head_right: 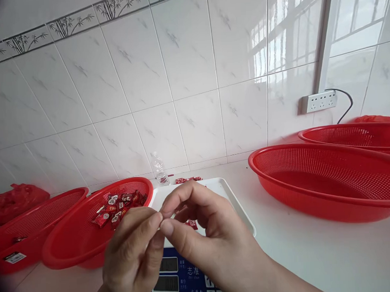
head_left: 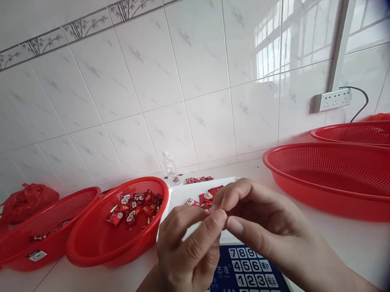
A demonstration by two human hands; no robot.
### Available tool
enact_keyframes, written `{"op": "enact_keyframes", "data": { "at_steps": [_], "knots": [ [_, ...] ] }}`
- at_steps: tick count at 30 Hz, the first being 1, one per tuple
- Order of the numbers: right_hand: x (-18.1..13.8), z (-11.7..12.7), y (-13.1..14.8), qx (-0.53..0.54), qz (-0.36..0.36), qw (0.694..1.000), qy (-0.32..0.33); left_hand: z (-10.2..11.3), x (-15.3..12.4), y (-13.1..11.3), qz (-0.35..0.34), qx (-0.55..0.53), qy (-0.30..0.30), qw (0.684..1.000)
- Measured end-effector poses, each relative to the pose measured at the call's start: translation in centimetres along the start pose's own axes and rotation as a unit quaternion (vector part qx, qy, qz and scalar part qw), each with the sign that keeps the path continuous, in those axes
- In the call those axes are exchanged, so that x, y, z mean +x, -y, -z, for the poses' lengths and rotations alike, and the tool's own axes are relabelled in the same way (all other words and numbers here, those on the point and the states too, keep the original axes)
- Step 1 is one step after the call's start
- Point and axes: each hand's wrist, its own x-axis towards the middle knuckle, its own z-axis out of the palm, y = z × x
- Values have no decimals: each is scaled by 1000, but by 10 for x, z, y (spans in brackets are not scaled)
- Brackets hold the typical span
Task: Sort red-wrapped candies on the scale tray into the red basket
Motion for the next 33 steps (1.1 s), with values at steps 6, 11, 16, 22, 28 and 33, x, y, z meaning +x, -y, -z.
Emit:
{"op": "enact_keyframes", "data": {
  "at_steps": [6,11,16,22,28,33],
  "knots": [
    [-1,-4,-4,123,-4,992,-5,0,-1,6,-103,154,19,983],
    [-2,-5,-5,126,22,992,-10,3,1,7,-111,178,16,978],
    [1,-3,-5,144,11,989,-5,4,1,7,-120,176,6,977],
    [4,-3,-7,179,-21,984,-2,1,3,9,-144,166,-8,975],
    [5,-2,-9,235,-53,970,12,-2,4,10,-155,153,-14,976],
    [6,-1,-9,233,-47,971,13,-3,3,10,-149,143,-7,978]
  ]
}}
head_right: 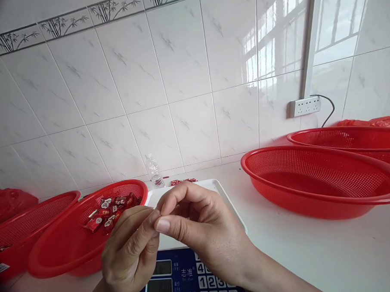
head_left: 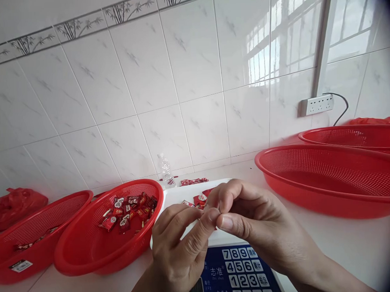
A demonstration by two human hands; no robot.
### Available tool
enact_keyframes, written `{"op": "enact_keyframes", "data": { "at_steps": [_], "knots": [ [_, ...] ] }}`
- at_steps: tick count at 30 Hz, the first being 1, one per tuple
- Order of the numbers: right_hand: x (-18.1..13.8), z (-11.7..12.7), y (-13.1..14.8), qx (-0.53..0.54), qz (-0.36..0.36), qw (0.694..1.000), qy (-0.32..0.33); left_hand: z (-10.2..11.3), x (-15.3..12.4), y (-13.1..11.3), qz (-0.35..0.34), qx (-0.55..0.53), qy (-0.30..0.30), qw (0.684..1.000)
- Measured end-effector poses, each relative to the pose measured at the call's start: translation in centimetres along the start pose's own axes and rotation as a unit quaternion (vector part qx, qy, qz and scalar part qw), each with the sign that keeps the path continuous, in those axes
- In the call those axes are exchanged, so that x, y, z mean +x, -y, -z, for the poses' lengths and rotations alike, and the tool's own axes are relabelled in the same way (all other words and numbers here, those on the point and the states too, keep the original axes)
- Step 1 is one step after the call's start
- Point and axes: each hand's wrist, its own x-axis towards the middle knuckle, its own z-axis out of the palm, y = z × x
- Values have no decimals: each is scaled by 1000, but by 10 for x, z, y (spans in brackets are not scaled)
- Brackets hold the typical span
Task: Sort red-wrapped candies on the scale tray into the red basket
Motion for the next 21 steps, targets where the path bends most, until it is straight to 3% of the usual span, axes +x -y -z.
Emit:
{"op": "enact_keyframes", "data": {
  "at_steps": [12,21],
  "knots": [
    [2,-3,-4,6,1,1000,-30,-2,-1,1,-1,-2,-7,1000],
    [0,-2,1,-58,22,997,-54,-1,1,1,3,0,-5,1000]
  ]
}}
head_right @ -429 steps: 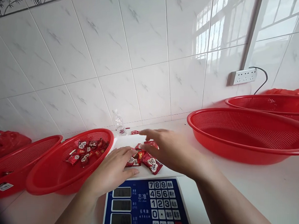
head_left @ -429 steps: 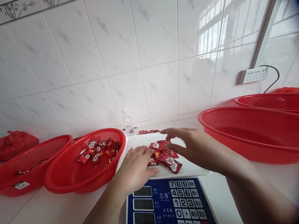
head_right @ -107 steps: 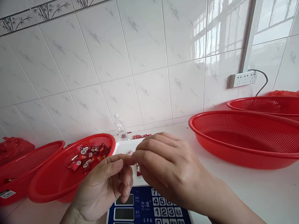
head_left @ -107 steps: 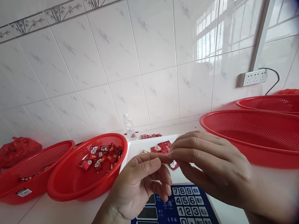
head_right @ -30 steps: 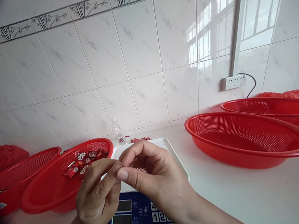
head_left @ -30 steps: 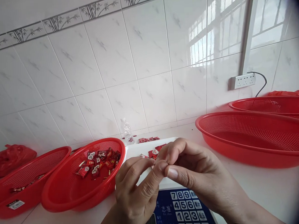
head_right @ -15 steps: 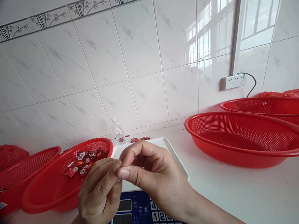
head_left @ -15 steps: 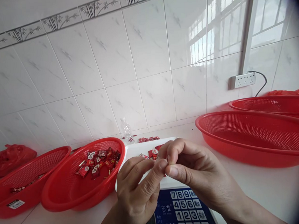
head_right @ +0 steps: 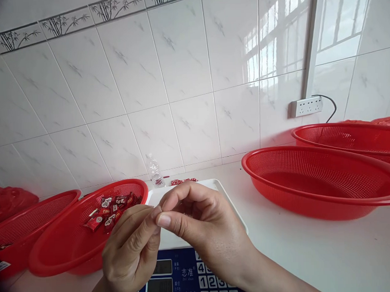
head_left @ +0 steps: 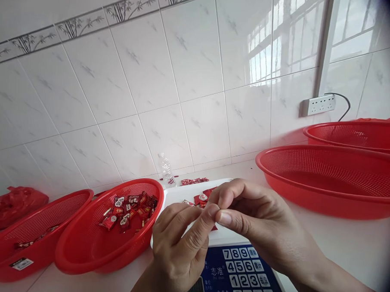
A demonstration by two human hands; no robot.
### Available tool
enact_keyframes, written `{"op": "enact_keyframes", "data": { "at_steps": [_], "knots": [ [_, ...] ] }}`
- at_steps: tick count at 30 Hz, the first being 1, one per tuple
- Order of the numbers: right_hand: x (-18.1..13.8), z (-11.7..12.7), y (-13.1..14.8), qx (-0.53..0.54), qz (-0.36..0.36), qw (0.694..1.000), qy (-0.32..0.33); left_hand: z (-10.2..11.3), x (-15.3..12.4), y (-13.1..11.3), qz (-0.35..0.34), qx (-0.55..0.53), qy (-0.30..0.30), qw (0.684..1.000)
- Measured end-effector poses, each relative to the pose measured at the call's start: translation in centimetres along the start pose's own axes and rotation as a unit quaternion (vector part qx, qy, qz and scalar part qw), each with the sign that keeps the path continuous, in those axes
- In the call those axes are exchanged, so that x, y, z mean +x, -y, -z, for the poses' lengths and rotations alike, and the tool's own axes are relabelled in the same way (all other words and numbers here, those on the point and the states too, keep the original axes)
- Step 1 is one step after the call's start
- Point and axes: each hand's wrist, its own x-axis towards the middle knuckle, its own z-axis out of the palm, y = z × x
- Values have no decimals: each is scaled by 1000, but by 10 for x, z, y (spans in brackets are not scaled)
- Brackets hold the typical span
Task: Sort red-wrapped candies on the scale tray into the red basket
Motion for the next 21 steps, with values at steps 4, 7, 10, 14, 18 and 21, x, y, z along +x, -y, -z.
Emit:
{"op": "enact_keyframes", "data": {
  "at_steps": [4,7,10,14,18,21],
  "knots": [
    [1,-1,-1,-16,33,999,4,0,0,-2,5,-10,3,1000],
    [2,-1,-1,-20,46,999,11,0,1,-3,6,-15,4,1000],
    [1,0,-2,-19,55,998,14,-1,2,-2,12,-17,0,1000],
    [1,0,-4,1,53,999,14,-1,2,-2,16,-15,-4,1000],
    [1,-1,-6,23,34,999,10,-1,2,-3,14,-18,-5,1000],
    [1,0,-7,27,36,999,12,-1,4,-3,12,-21,-5,1000]
  ]
}}
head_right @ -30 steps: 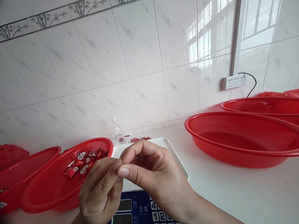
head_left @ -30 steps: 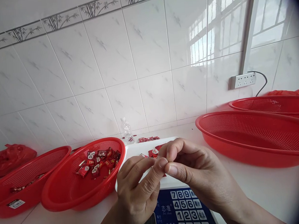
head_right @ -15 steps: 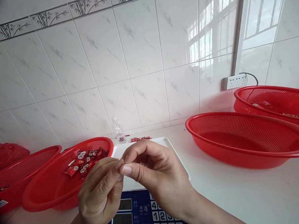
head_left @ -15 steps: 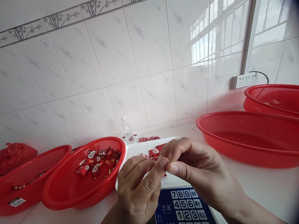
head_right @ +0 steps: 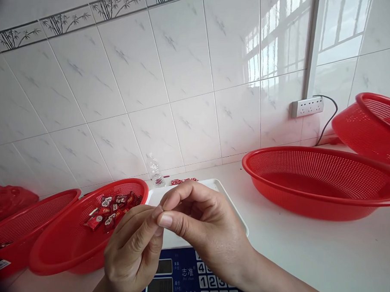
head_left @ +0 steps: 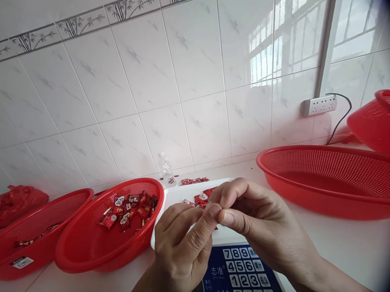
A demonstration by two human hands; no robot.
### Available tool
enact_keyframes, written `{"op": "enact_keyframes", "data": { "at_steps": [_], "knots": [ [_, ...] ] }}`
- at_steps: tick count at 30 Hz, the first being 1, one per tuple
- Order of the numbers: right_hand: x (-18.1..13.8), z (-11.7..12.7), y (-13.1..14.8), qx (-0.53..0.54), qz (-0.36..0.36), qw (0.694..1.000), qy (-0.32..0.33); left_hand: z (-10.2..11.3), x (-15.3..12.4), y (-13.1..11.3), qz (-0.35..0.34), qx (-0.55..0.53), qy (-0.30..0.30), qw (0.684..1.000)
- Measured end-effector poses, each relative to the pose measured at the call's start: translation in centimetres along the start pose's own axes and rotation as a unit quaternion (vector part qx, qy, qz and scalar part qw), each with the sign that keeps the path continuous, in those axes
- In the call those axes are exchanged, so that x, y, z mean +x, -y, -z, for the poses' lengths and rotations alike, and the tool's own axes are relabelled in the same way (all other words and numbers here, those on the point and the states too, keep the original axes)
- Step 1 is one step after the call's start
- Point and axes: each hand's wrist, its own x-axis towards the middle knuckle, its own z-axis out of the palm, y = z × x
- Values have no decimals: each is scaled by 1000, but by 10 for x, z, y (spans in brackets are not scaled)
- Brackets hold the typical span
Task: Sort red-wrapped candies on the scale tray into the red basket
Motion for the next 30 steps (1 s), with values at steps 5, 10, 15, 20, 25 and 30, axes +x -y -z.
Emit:
{"op": "enact_keyframes", "data": {
  "at_steps": [5,10,15,20,25,30],
  "knots": [
    [0,1,-1,-14,18,1000,1,0,0,0,4,-6,5,1000],
    [-1,1,-1,-22,24,999,7,-1,-1,1,7,-14,8,1000],
    [-1,1,-4,-19,21,1000,-5,-2,0,0,9,-10,5,1000],
    [-1,0,-5,-13,27,1000,-10,-2,1,-1,7,-12,-5,1000],
    [-1,1,-4,-26,34,999,-10,-1,1,-2,16,-10,-2,1000],
    [-2,2,-5,-29,35,999,-5,-1,2,-2,18,-13,-2,1000]
  ]
}}
